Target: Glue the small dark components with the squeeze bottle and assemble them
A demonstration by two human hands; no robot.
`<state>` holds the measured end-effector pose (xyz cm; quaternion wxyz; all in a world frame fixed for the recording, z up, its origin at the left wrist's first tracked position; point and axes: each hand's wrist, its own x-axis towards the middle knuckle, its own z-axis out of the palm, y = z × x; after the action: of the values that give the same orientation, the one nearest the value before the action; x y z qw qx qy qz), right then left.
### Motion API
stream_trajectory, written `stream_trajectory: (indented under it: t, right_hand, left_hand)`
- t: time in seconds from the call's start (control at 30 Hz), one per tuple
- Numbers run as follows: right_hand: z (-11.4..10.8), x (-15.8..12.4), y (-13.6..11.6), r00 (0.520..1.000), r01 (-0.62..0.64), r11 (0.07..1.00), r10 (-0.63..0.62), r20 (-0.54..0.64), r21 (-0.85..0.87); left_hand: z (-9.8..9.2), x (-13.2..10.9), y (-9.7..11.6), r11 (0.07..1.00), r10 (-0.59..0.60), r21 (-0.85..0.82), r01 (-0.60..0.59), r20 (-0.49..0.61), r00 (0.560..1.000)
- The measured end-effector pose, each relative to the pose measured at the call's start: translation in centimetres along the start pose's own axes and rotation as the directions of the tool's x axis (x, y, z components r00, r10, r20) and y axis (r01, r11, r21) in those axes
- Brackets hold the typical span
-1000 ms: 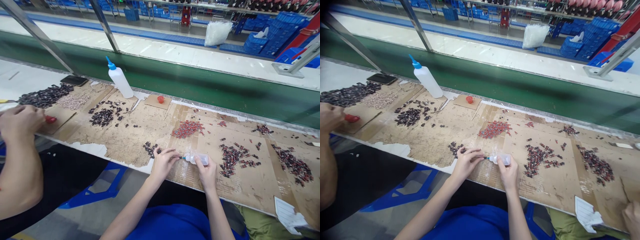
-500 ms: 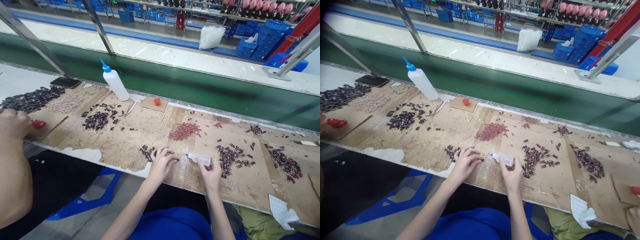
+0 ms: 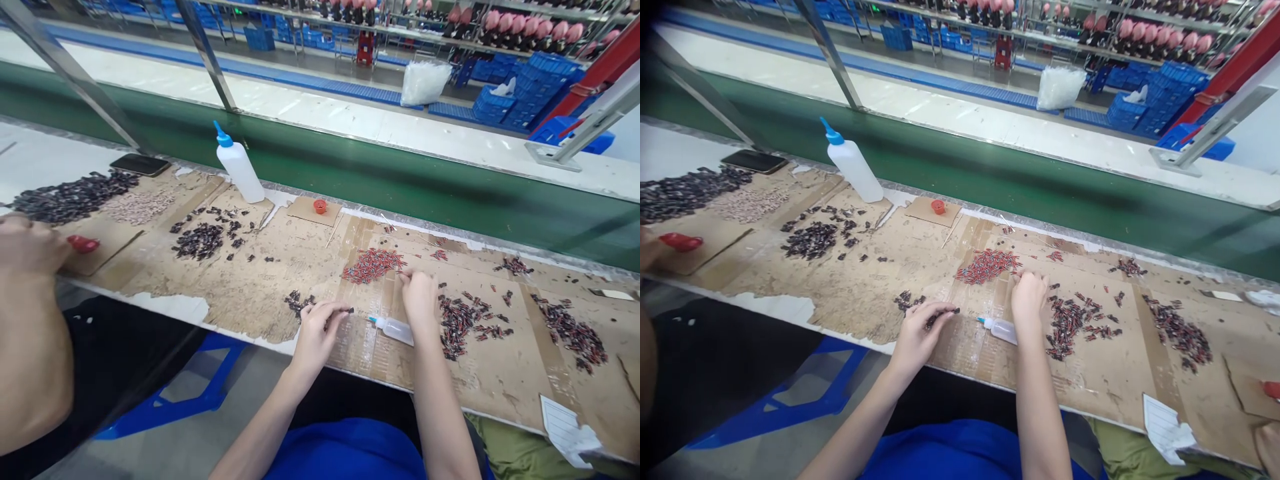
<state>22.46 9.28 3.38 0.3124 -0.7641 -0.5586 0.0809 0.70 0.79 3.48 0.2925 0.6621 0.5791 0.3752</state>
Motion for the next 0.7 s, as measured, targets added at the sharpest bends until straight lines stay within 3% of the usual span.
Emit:
stream_trajectory:
  t: [0.13, 0.23, 0.3, 0.37, 0.5, 0.7]
  right_hand:
    - [-2.0, -1.7, -1.1, 0.999, 0.041, 0.994, -0.043, 0.017, 0.105]
    - [-3.3, -4.4, -2.9, 0.980, 0.078, 0.928, -0.138, 0.141, 0.365]
    - [-3.2, -6.3, -4.1, 0.944, 0.010, 0.852, -0.181, 0.276, 0.523]
    - [-2.4, -7.9, -4.9, 0.931, -0.099, 0.784, -0.145, 0.335, 0.613]
    - [-0.9, -9.0, -5.3, 0.930, -0.217, 0.692, -0.069, 0.362, 0.689]
    - [-0.7, -8.9, -5.3, 0.921, -0.205, 0.711, -0.092, 0.378, 0.673]
  left_hand:
    - [-0.1, 0.2, 0.0, 0.995, 0.076, -0.064, -0.081, -0.067, 0.995]
    - [-0.1, 0.5, 0.2, 0.985, 0.129, -0.096, -0.141, -0.118, 0.985]
    - [0.0, 0.6, 0.3, 0.981, 0.154, -0.096, -0.168, -0.137, 0.979]
    - [0.2, 0.7, 0.3, 0.979, 0.167, -0.088, -0.181, -0.152, 0.974]
    - [0.5, 0.7, 0.3, 0.986, 0.148, -0.049, -0.160, -0.191, 0.970]
    - [0.5, 0.6, 0.5, 0.986, 0.130, -0.079, -0.149, -0.206, 0.970]
